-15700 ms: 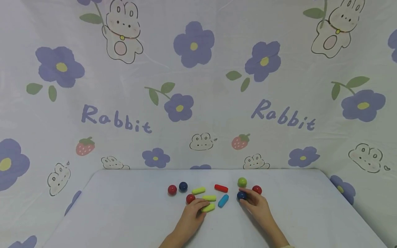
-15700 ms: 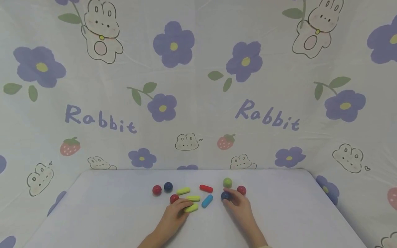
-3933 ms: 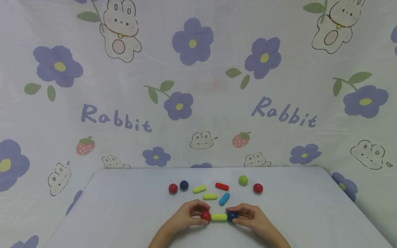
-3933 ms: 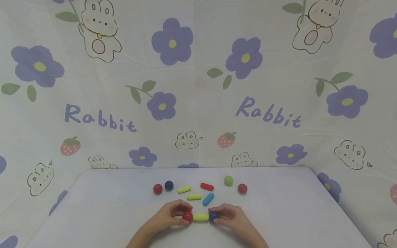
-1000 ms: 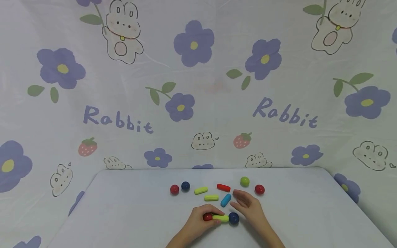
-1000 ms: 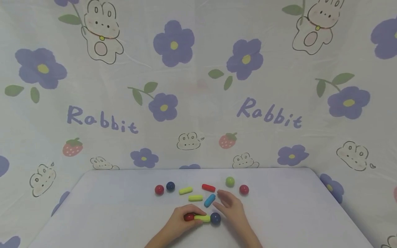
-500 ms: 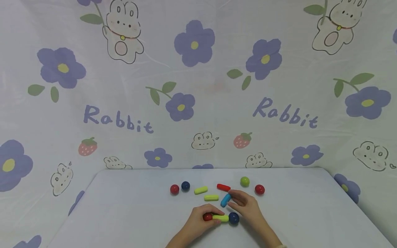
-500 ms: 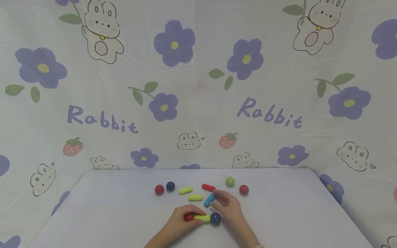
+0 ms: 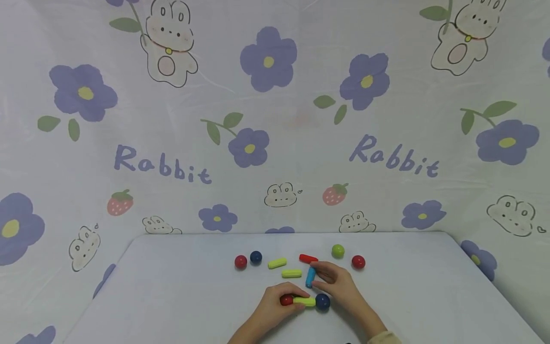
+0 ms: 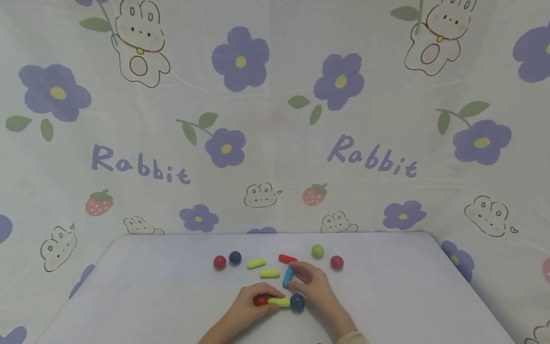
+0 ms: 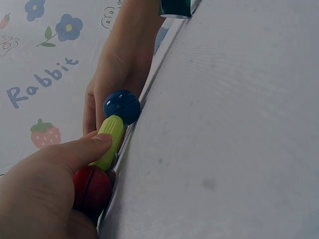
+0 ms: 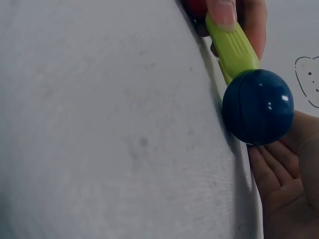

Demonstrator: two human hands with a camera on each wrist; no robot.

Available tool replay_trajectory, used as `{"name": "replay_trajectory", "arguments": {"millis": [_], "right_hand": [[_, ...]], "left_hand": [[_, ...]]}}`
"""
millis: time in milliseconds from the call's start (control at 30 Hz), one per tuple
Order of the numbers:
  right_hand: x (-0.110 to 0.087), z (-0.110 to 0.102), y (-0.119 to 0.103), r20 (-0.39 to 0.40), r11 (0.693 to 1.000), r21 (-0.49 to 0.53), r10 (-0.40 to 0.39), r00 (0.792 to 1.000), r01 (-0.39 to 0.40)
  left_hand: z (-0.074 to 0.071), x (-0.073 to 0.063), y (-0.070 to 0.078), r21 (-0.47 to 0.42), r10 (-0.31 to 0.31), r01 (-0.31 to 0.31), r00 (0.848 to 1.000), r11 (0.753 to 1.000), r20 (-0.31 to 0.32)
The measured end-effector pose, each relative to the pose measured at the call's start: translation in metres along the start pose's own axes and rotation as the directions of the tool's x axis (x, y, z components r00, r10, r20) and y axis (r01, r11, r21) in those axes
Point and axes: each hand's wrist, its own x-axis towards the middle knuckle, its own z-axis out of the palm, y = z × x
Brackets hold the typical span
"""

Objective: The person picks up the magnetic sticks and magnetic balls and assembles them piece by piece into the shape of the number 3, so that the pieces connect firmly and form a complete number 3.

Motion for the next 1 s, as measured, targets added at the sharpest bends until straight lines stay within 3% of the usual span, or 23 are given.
{"name": "replay_trajectory", "arguments": {"millis": [300,1000], "right_hand": [[0.0020,-0.0016,0.0042,0.057,1.000,-0.021,-0.017,0.998,0.018],[-0.0026,-0.0028,-0.0045,0.031,1.000,0.016,0.019,0.999,-0.019]], "left_hand": [[-0.0007,0.0000,-0.0005,0.007,-0.020,0.020,1.000,1.000,0.005],[-0.0018,-0.0011,0.0024,-0.001,-0.013,0.013,1.000,1.000,0.007]]}}
